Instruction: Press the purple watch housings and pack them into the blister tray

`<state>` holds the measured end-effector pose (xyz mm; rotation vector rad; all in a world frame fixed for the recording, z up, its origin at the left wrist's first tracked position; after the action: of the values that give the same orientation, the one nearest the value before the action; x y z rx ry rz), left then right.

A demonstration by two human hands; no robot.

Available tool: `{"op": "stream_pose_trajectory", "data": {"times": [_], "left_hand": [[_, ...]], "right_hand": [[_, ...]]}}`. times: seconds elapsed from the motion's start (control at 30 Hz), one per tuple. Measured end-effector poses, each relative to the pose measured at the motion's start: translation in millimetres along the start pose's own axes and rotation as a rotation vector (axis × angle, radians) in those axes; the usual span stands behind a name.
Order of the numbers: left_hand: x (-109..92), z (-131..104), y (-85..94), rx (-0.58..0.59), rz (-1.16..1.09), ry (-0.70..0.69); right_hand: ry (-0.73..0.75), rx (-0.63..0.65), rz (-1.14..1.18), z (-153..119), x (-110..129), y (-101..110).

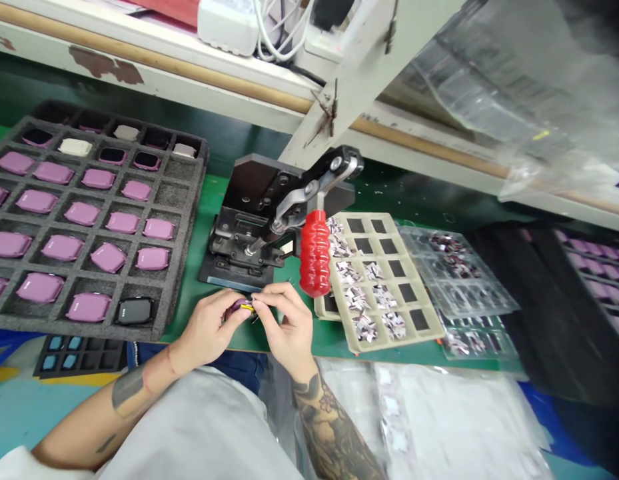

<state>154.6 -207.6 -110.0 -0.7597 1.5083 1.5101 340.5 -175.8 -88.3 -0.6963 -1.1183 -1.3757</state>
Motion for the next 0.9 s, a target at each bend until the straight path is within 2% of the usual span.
{"op": "stream_pose_trajectory", "data": {"times": [0.1, 0.23, 0.37, 0.43, 0.53, 0.7, 0.77, 0.8, 0.9], "left_hand": [[-2.1, -0.8, 0.7, 0.007, 0.029, -0.011], [-3.0, -1.2, 0.2, 0.007, 0.028, -0.021], [2.6, -1.8, 0.1, -0.02, -0.061, 0.05], [4.9, -2.9, 1.0, -0.025, -0.075, 0.053], [4.9, -5.2, 3.0, -0.022, -0.054, 0.024], [0.0, -5.2, 4.5, -0.012, -0.003, -0.023], [0.1, -4.2, 3.8, -0.026, 0.026, -0.035], [1.2, -4.0, 3.2, -0.034, 0.041, -0.03], [7.1, -6.6, 0.8, -0.053, 0.0, 0.016]], "right_hand": [[0.063, 0.08, -0.096, 4.7, 8.9, 5.0], [0.062, 0.208, -0.125, 7.5, 12.0, 11.0], [0.258, 0.317, -0.323, -2.4, 5.2, 6.7], [0.357, 0.314, -0.427, -7.9, 1.0, 2.9], [0.438, 0.324, -0.454, -11.0, -2.7, -1.0], [0.424, 0.352, -0.437, -10.9, 2.4, 6.3], [0.361, 0.262, -0.452, -15.7, 8.9, 23.1], [0.318, 0.167, -0.477, -20.3, 12.7, 36.5], [0.174, -0.237, -0.591, -46.1, 23.5, 94.4]]}}
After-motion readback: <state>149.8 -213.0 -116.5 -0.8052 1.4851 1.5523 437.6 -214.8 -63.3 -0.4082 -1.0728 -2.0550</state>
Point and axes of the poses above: each hand's wrist, its own z-axis towards the middle knuckle, its own y-axis out of the back of the hand, x = y × z, the point moved 1 cm from there along z, towards the middle knuckle, and after that the axes turned 13 degrees about z, right-handed, at the moved point
